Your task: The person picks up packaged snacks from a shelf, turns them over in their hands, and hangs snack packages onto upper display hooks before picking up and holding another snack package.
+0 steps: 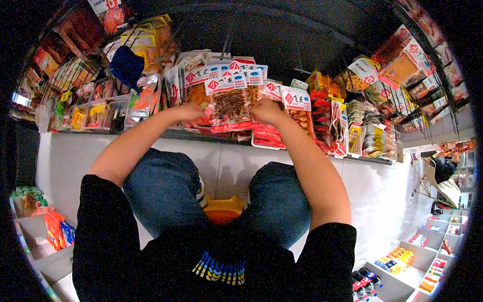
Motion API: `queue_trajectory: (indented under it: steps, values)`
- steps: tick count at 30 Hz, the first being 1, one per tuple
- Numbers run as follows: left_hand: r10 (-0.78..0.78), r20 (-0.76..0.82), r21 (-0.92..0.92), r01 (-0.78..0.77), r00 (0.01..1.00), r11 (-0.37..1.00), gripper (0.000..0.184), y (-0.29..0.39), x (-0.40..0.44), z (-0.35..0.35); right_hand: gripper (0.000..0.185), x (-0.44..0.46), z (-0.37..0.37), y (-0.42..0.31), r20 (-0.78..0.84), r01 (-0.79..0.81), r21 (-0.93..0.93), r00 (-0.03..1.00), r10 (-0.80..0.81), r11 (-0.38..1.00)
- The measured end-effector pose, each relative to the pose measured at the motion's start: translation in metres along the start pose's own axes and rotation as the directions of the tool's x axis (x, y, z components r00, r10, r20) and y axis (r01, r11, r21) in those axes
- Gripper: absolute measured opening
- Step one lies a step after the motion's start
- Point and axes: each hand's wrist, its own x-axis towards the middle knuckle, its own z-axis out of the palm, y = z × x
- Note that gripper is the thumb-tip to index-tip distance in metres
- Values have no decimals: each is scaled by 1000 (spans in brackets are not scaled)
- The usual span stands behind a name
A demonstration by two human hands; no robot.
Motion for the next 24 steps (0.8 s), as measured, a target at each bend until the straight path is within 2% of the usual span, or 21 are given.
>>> queue_trajectory:
  steps: [2,4,6,8,10,11,13,15,18,20,24]
  values:
    - [-22,-15,-74,21,1000,997,40,-5,6,7,30,4,7,0,52,-9,-25,999,11,1000]
    - [-64,35,-176,69,997,982,42,-5,6,15,31,-3,18,3,-70,-41,25,997,42,999]
    - [-82,42,-203,89,996,975,42,1,1,18,32,7,25,13,-104,-68,35,992,72,997]
    - [-101,50,-226,110,994,968,43,2,0,20,36,18,29,22,-91,54,-149,994,-68,987]
    - [-56,132,-399,105,990,911,43,0,1,20,38,19,31,29,-126,88,-156,986,-108,984]
    - [-56,133,-399,105,990,911,43,-1,3,20,40,18,32,29,-160,125,-167,975,-152,978]
    - [-38,162,-454,109,986,884,41,-2,5,21,39,19,34,30,-163,107,-147,978,-131,983]
    - [-43,155,-435,107,987,894,40,0,8,21,39,23,35,35,-170,88,-125,979,-109,988]
    - [-41,129,-422,93,991,902,36,2,8,21,33,27,31,40,-112,86,-85,989,-96,993]
    - [-34,110,-426,78,993,901,33,3,5,21,19,28,26,43,-16,276,-175,959,-283,945]
    - [-5,130,-453,64,991,889,25,8,-2,23,23,1,17,23,-5,330,-211,941,-339,920]
